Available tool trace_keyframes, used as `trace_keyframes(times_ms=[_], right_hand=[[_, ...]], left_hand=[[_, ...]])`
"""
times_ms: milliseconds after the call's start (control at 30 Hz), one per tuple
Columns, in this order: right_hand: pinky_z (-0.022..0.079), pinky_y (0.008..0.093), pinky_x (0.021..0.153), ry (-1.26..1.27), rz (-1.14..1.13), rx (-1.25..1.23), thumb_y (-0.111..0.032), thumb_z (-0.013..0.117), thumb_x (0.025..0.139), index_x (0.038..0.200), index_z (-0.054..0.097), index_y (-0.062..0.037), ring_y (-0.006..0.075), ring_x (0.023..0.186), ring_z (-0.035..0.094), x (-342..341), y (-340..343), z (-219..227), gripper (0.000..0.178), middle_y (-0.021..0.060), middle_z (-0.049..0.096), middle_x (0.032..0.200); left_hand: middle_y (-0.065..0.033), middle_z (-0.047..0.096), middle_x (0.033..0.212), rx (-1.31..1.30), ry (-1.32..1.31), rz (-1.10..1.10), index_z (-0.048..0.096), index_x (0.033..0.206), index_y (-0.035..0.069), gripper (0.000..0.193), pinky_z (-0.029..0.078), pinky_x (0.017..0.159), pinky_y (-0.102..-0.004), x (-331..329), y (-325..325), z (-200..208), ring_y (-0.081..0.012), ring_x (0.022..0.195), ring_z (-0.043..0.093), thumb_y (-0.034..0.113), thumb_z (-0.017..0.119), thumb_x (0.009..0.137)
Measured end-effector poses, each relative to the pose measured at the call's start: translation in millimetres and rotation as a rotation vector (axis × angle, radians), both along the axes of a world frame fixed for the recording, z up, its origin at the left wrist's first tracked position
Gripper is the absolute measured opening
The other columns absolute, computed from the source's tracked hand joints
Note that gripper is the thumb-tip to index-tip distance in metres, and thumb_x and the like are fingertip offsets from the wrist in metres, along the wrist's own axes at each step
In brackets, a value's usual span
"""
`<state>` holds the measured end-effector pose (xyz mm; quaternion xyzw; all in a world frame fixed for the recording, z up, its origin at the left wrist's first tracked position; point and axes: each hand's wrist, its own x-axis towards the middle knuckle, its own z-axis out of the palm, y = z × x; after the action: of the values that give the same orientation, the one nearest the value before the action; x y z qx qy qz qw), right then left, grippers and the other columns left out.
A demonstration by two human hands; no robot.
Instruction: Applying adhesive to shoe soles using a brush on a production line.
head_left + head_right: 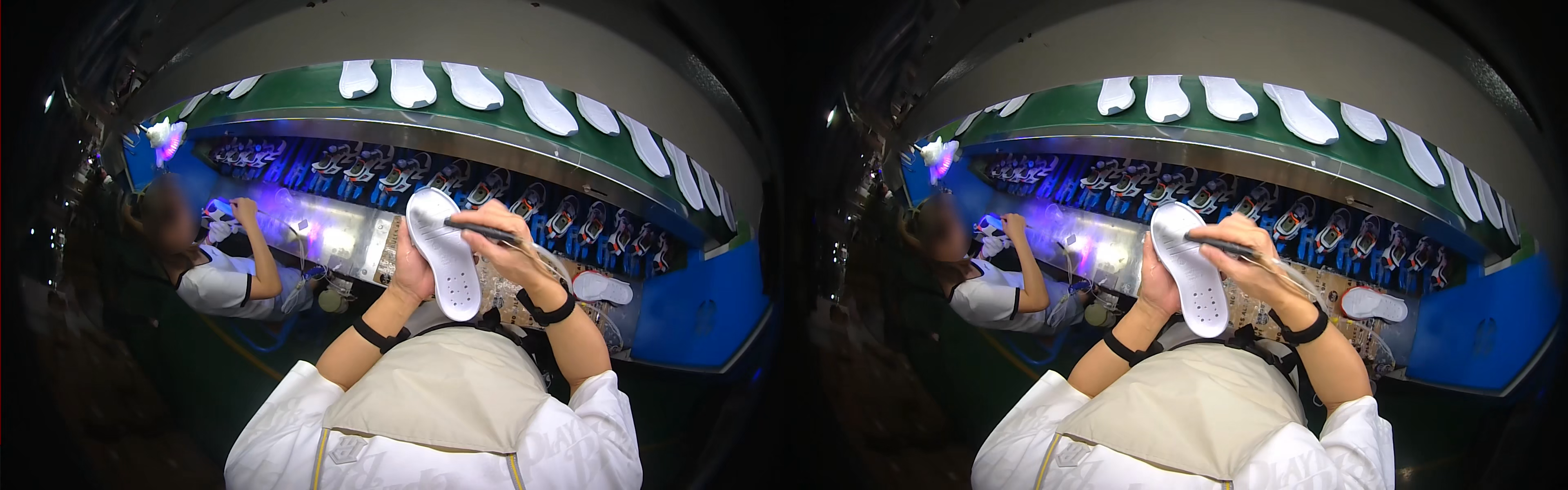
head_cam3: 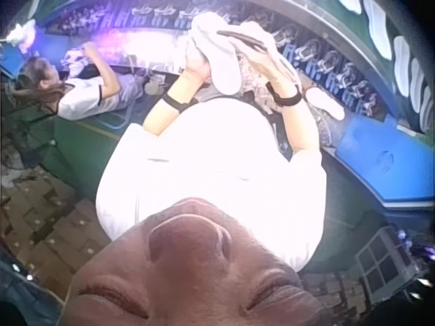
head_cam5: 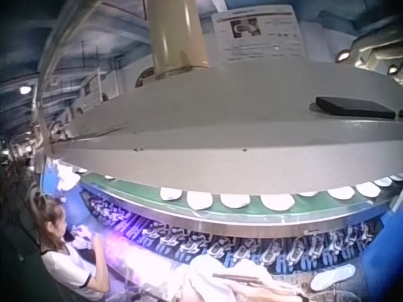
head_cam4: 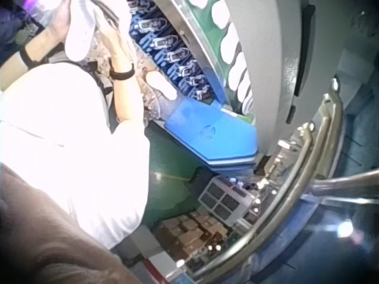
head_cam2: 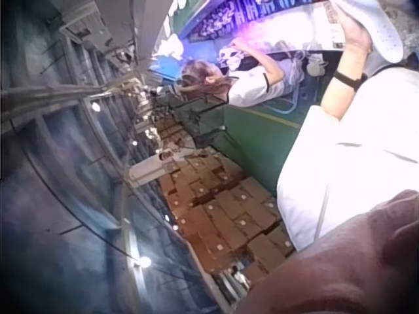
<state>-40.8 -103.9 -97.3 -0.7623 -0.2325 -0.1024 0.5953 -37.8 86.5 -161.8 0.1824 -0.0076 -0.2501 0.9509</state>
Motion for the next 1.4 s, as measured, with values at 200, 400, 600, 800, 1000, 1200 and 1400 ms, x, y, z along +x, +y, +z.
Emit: trace_keyframes(times_ms=[200,400,600,800,1000,1200,1400], right_hand=[[0.042,0.0382,0.084,-0.202,0.251,-0.147,-0.012,0.083,0.082,0.111,0.079,-0.013,0.0231,0.089,0.06,-9,10,10,0.029,0.0024,0.073,0.09],[0.041,0.0365,0.08,-0.304,0.348,-0.297,-0.012,0.083,0.083,0.116,0.079,-0.0125,0.0217,0.082,0.057,-17,15,25,0.034,0.0018,0.067,0.086],[0.04,0.0363,0.082,-0.193,0.251,-0.326,-0.015,0.083,0.083,0.113,0.078,-0.0155,0.0212,0.086,0.058,-24,19,30,0.03,0.0014,0.064,0.085],[0.04,0.0401,0.089,-0.108,0.29,-0.312,-0.014,0.083,0.083,0.121,0.077,-0.0151,0.0234,0.093,0.06,-18,15,34,0.038,0.004,0.066,0.091],[0.041,0.0393,0.084,-0.188,0.457,-0.314,-0.01,0.084,0.08,0.121,0.077,-0.0156,0.0232,0.094,0.06,-10,7,47,0.042,0.0031,0.069,0.098],[0.04,0.0351,0.08,-0.27,0.462,-0.501,-0.012,0.084,0.081,0.118,0.077,-0.0159,0.0221,0.091,0.06,-2,3,66,0.039,0.0024,0.067,0.092],[0.042,0.0393,0.085,-0.231,0.367,-0.547,-0.013,0.082,0.084,0.118,0.076,-0.0128,0.0238,0.091,0.061,5,-5,63,0.035,0.0041,0.065,0.091]], left_hand=[[-0.0113,0.066,0.132,0.024,0.01,0.106,0.055,0.142,0.016,0.074,0.055,0.103,-0.0497,14,10,9,-0.033,0.117,0.067,0.072,0.03,0.102],[-0.02,0.062,0.114,-0.065,-0.063,0.046,0.056,0.134,0.008,0.086,0.056,0.086,-0.0474,25,18,26,-0.033,0.096,0.063,0.081,0.029,0.095],[-0.0187,0.059,0.111,-0.071,-0.133,0.083,0.057,0.129,0.003,0.094,0.056,0.082,-0.0441,40,30,38,-0.03,0.093,0.06,0.085,0.03,0.093],[-0.0229,0.062,0.113,-0.091,-0.187,0.066,0.058,0.131,0.003,0.101,0.054,0.079,-0.0448,53,39,55,-0.0318,0.092,0.062,0.089,0.025,0.091],[-0.0244,0.063,0.112,-0.1,-0.275,-0.028,0.058,0.131,0.003,0.107,0.054,0.08,-0.0457,69,41,78,-0.0328,0.092,0.064,0.093,0.023,0.087],[-0.028,0.067,0.113,0.021,-0.387,-0.124,0.057,0.136,0.002,0.106,0.06,0.08,-0.0468,98,34,86,-0.0367,0.094,0.071,0.091,0.021,0.09],[-0.0277,0.07,0.11,0.371,-0.484,-0.291,0.057,0.138,0.001,0.099,0.064,0.083,-0.0464,113,7,107,-0.0351,0.095,0.074,0.082,0.018,0.098]])
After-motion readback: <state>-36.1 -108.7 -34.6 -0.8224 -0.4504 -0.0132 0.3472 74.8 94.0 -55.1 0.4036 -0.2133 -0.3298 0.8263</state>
